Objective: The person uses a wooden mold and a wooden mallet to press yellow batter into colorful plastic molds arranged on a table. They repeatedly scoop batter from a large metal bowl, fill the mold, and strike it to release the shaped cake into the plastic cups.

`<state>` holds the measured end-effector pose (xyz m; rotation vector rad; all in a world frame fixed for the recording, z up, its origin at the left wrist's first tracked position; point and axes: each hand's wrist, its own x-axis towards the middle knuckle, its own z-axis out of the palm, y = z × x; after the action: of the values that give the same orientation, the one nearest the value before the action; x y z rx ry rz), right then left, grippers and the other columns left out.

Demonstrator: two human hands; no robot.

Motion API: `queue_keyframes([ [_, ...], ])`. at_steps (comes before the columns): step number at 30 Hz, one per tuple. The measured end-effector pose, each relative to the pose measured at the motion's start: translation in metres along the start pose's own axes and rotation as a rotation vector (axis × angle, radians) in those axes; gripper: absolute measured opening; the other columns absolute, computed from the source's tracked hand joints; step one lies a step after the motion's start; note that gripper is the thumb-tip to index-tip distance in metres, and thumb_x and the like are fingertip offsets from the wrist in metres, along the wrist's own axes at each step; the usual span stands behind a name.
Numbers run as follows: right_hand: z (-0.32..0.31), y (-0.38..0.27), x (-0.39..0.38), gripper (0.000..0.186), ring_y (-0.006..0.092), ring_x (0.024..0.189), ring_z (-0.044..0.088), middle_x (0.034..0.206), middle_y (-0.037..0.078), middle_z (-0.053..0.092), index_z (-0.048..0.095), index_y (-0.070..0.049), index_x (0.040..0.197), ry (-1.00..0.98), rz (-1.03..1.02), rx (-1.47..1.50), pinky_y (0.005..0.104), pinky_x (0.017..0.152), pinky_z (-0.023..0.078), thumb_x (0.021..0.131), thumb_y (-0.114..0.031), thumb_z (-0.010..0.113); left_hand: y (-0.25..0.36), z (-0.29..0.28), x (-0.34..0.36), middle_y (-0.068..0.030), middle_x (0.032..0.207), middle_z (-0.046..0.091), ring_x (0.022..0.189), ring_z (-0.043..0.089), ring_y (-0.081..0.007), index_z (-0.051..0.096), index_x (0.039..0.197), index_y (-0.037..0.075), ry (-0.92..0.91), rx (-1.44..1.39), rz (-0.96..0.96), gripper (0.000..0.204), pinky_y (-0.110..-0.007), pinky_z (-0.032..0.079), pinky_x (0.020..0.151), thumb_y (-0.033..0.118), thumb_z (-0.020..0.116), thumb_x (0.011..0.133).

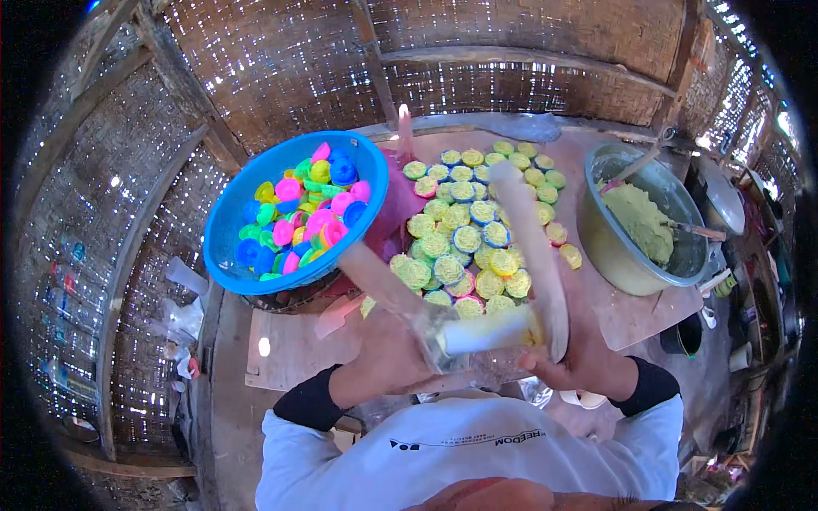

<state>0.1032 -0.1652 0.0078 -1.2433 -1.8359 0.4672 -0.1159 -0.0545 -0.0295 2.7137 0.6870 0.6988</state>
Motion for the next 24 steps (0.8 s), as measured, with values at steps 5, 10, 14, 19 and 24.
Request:
queue_keyframes([
  [5, 0.029, 0.0, 0.017, 0.093, 0.0401, 0.115, 0.039, 0.123, 0.027, 0.037, 0.018, 0.006, 0.131, -0.052, -0.13, -0.121, 0.0418, 0.096, 0.033, 0.069, -0.038, 0.071, -0.006, -0.001, -0.003, -0.0133, 0.097, 0.056, 0.091, 0.053, -0.0291, 0.057, 0.103, 0.007, -0.168, -0.195, -0.157, 0.066, -0.042, 0.039, 0.08, 0.05, 0.072, 0.055],
  [10, 0.073, 0.02, 0.025, 0.086, 0.0401, 0.116, 0.038, 0.124, 0.025, 0.038, 0.027, 0.002, 0.127, 0.029, -0.149, -0.02, 0.0461, 0.097, 0.032, 0.066, -0.035, 0.075, -0.019, 0.025, -0.011, -0.0111, 0.079, 0.06, 0.07, 0.058, -0.0294, 0.063, 0.086, 0.01, 0.228, -0.064, -0.173, 0.042, -0.041, 0.045, 0.06, 0.037, 0.07, 0.054],
  [14, 0.088, 0.022, 0.059, 0.089, 0.0377, 0.116, 0.039, 0.125, 0.021, 0.038, 0.028, 0.001, 0.129, -0.213, -0.227, -0.092, 0.0445, 0.096, 0.032, 0.065, -0.04, 0.074, -0.05, 0.028, -0.035, -0.0092, 0.086, 0.06, 0.074, 0.058, -0.0266, 0.06, 0.093, 0.011, 0.166, -0.16, -0.314, 0.043, -0.039, 0.045, 0.063, 0.037, 0.07, 0.06],
  [19, 0.109, 0.037, 0.182, 0.064, 0.0277, 0.117, 0.041, 0.122, 0.017, 0.045, 0.032, -0.004, 0.131, -0.687, 0.052, 0.534, 0.0382, 0.096, 0.033, 0.081, -0.033, 0.06, -0.065, -0.003, -0.051, -0.0069, 0.095, 0.058, 0.083, 0.057, -0.0196, 0.055, 0.103, 0.007, 0.63, -0.476, -0.285, 0.046, -0.035, 0.044, 0.071, 0.033, 0.07, 0.068],
  [24, 0.174, 0.098, 0.298, 0.049, 0.0298, 0.106, 0.051, 0.118, 0.013, 0.051, 0.047, -0.008, 0.121, -0.669, -0.643, -0.301, 0.0386, 0.091, 0.04, 0.074, -0.011, 0.059, -0.105, 0.018, -0.124, -0.0071, 0.096, 0.058, 0.084, 0.057, -0.0198, 0.055, 0.104, 0.007, 0.687, -0.391, -0.757, 0.046, -0.035, 0.044, 0.072, 0.032, 0.07, 0.068],
])
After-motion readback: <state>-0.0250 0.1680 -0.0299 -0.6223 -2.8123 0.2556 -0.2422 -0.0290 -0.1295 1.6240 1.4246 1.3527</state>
